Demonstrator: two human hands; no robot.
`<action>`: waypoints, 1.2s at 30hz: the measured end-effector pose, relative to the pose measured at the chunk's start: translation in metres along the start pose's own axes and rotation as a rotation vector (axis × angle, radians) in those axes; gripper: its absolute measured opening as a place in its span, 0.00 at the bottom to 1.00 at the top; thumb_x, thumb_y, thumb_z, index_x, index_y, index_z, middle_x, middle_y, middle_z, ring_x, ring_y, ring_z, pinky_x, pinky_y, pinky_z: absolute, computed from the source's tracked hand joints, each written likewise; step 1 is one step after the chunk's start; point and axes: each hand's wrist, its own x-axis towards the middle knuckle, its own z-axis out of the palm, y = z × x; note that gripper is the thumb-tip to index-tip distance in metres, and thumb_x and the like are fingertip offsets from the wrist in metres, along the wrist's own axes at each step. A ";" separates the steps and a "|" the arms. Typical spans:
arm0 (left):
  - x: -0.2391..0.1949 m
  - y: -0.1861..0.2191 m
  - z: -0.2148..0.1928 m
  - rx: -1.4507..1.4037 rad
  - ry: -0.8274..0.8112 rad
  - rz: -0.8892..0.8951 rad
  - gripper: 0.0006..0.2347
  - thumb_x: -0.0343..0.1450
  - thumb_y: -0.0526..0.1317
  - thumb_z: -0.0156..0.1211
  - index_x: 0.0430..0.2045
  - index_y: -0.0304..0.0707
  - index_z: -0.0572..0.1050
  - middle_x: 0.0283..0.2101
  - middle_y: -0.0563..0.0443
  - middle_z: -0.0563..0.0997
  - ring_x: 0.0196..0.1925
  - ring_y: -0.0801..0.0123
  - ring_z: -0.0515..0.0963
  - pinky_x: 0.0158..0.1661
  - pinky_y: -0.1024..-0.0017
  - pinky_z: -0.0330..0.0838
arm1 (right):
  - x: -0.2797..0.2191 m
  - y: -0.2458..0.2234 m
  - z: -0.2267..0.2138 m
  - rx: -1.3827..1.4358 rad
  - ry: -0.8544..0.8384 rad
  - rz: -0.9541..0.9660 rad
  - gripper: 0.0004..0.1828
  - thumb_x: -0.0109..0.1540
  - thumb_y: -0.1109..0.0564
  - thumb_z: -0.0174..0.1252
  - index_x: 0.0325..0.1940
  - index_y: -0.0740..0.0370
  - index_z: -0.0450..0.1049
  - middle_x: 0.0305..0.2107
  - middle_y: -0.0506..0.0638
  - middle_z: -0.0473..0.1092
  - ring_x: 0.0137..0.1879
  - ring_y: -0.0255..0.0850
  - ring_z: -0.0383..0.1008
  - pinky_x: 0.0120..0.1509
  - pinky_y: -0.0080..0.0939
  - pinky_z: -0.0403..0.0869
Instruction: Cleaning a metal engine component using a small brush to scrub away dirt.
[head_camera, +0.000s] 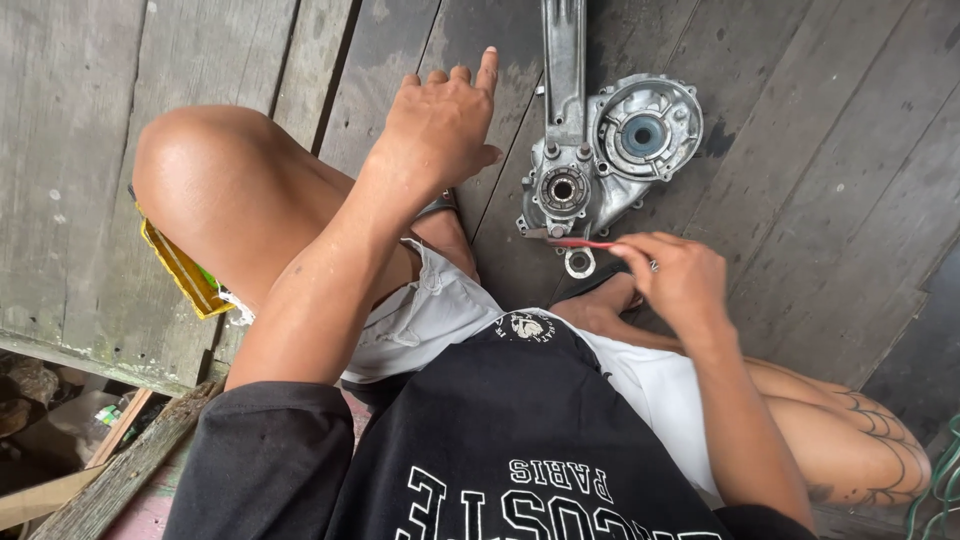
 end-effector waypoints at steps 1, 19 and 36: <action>-0.002 -0.001 -0.001 0.002 -0.002 0.004 0.44 0.62 0.55 0.73 0.69 0.26 0.59 0.47 0.36 0.81 0.45 0.50 0.81 0.45 0.56 0.72 | -0.003 0.013 -0.005 0.001 0.001 0.004 0.07 0.63 0.50 0.66 0.41 0.53 0.85 0.32 0.42 0.79 0.28 0.42 0.75 0.31 0.40 0.69; -0.001 -0.002 0.007 0.041 -0.020 0.024 0.43 0.64 0.56 0.71 0.70 0.27 0.59 0.49 0.36 0.81 0.46 0.51 0.81 0.43 0.57 0.71 | 0.014 0.009 0.000 -0.208 -0.520 0.352 0.13 0.67 0.44 0.53 0.44 0.47 0.82 0.30 0.51 0.80 0.37 0.58 0.79 0.40 0.54 0.74; 0.006 0.001 0.005 0.035 0.023 0.025 0.44 0.63 0.57 0.72 0.68 0.25 0.61 0.45 0.38 0.81 0.43 0.52 0.82 0.42 0.58 0.72 | 0.069 -0.018 0.011 0.530 -0.187 0.030 0.08 0.54 0.68 0.70 0.36 0.68 0.80 0.14 0.45 0.67 0.19 0.32 0.59 0.25 0.33 0.59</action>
